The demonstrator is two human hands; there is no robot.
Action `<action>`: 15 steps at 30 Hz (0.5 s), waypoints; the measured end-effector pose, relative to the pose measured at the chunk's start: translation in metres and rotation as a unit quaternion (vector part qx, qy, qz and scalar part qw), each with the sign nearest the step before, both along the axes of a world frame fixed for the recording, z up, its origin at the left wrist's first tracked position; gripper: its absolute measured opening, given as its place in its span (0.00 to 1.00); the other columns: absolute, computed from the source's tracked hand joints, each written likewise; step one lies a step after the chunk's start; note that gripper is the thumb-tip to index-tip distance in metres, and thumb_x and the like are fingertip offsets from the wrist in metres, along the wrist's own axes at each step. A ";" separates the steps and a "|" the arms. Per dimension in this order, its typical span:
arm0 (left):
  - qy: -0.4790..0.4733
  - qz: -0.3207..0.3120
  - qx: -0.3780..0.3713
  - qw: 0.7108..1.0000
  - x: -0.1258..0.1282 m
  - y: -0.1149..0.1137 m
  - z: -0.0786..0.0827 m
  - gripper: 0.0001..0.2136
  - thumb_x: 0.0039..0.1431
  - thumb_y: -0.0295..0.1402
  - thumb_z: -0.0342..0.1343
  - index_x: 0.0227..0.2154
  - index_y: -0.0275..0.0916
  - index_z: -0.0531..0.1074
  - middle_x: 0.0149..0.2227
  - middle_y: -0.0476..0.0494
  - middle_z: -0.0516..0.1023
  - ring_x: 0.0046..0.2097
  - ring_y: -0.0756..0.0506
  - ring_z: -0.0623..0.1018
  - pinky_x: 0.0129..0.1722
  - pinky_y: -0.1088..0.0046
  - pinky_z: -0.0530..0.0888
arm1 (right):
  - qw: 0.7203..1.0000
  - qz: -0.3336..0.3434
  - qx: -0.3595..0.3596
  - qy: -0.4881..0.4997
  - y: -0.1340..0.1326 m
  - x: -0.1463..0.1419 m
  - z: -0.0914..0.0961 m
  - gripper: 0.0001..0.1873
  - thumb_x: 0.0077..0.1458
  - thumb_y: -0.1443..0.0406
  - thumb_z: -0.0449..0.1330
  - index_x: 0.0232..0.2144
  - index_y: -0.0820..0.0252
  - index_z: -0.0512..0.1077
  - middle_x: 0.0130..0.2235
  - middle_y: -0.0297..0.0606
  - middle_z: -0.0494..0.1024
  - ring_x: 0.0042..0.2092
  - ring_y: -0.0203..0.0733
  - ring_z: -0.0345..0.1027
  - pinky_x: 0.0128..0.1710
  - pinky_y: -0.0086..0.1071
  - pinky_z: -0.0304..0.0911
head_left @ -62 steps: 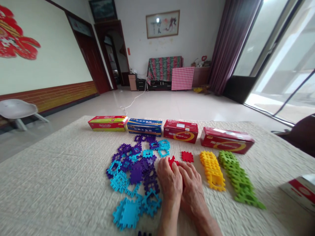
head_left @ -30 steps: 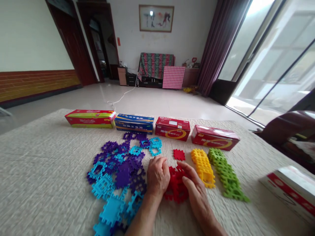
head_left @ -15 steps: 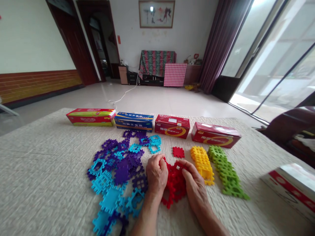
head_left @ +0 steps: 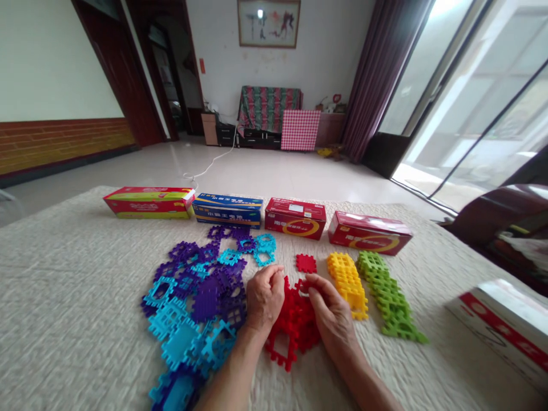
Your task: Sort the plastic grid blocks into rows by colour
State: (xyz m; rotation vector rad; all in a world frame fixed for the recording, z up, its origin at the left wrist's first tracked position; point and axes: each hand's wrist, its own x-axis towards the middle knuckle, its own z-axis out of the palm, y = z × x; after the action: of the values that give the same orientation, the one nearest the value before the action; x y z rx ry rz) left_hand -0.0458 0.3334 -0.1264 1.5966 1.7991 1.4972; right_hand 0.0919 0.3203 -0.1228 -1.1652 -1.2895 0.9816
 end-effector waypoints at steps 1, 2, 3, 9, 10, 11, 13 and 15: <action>-0.002 -0.002 -0.004 1.000 -0.001 0.001 0.001 0.11 0.57 0.28 0.50 0.35 0.41 0.78 0.37 0.46 0.83 0.41 0.47 0.80 0.43 0.73 0.73 | 1.000 0.008 0.010 -0.003 0.001 -0.001 0.000 0.16 0.51 0.57 0.60 0.38 0.60 0.75 0.35 0.39 0.80 0.34 0.41 0.72 0.36 0.32 0.68; -0.003 -0.003 -0.008 1.000 -0.001 0.002 0.002 0.11 0.57 0.29 0.50 0.34 0.41 0.78 0.37 0.46 0.83 0.40 0.47 0.80 0.42 0.73 0.74 | 1.000 0.015 0.023 -0.012 0.001 -0.001 0.001 0.14 0.51 0.57 0.60 0.37 0.60 0.76 0.35 0.39 0.80 0.35 0.41 0.73 0.37 0.32 0.69; -0.005 -0.003 -0.012 1.000 -0.002 0.004 0.003 0.11 0.57 0.30 0.50 0.34 0.41 0.78 0.37 0.46 0.83 0.40 0.47 0.80 0.41 0.73 0.74 | 0.999 0.017 0.041 -0.027 0.000 -0.001 0.002 0.13 0.52 0.58 0.60 0.37 0.59 0.76 0.35 0.39 0.80 0.36 0.41 0.74 0.37 0.33 0.69; -0.038 0.010 -0.024 0.999 -0.003 0.007 0.000 0.12 0.59 0.33 0.49 0.35 0.39 0.78 0.36 0.42 0.83 0.39 0.45 0.81 0.39 0.72 0.74 | 0.967 -0.031 0.183 -0.176 0.003 0.006 0.013 0.08 0.55 0.65 0.56 0.35 0.55 0.76 0.37 0.36 0.81 0.39 0.41 0.75 0.43 0.34 0.68; -0.039 0.011 -0.023 0.999 -0.003 0.007 -0.001 0.12 0.59 0.33 0.49 0.35 0.39 0.78 0.36 0.42 0.83 0.39 0.45 0.81 0.39 0.72 0.74 | 0.961 -0.028 0.190 -0.198 0.005 0.007 0.014 0.08 0.56 0.66 0.55 0.34 0.55 0.75 0.37 0.36 0.81 0.39 0.41 0.75 0.42 0.35 0.69; -0.039 0.012 -0.022 0.999 -0.003 0.007 -0.001 0.12 0.59 0.33 0.49 0.35 0.39 0.78 0.36 0.42 0.83 0.39 0.45 0.81 0.39 0.72 0.74 | 0.956 -0.020 0.193 -0.220 0.007 0.009 0.014 0.09 0.56 0.67 0.54 0.33 0.55 0.75 0.38 0.36 0.81 0.40 0.41 0.75 0.42 0.35 0.69; -0.040 0.012 -0.020 0.999 -0.003 0.006 -0.001 0.12 0.59 0.34 0.49 0.35 0.39 0.79 0.36 0.42 0.83 0.39 0.45 0.81 0.38 0.73 0.74 | 0.948 0.000 0.188 -0.257 0.010 0.012 0.013 0.10 0.55 0.69 0.54 0.33 0.55 0.75 0.42 0.39 0.79 0.43 0.42 0.74 0.44 0.36 0.69; -0.037 0.015 -0.019 0.999 -0.003 0.006 -0.002 0.12 0.59 0.33 0.49 0.35 0.39 0.79 0.35 0.43 0.83 0.38 0.45 0.81 0.38 0.73 0.74 | 0.943 0.008 0.177 -0.283 0.011 0.017 0.015 0.11 0.53 0.70 0.53 0.36 0.56 0.74 0.48 0.41 0.77 0.48 0.44 0.72 0.45 0.38 0.68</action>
State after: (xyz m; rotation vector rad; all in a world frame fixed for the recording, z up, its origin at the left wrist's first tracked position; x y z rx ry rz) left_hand -0.0487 0.3397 -0.1279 1.4836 1.8075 1.5056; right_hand 0.1092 0.3310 -0.1078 -1.1907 -1.8433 0.3944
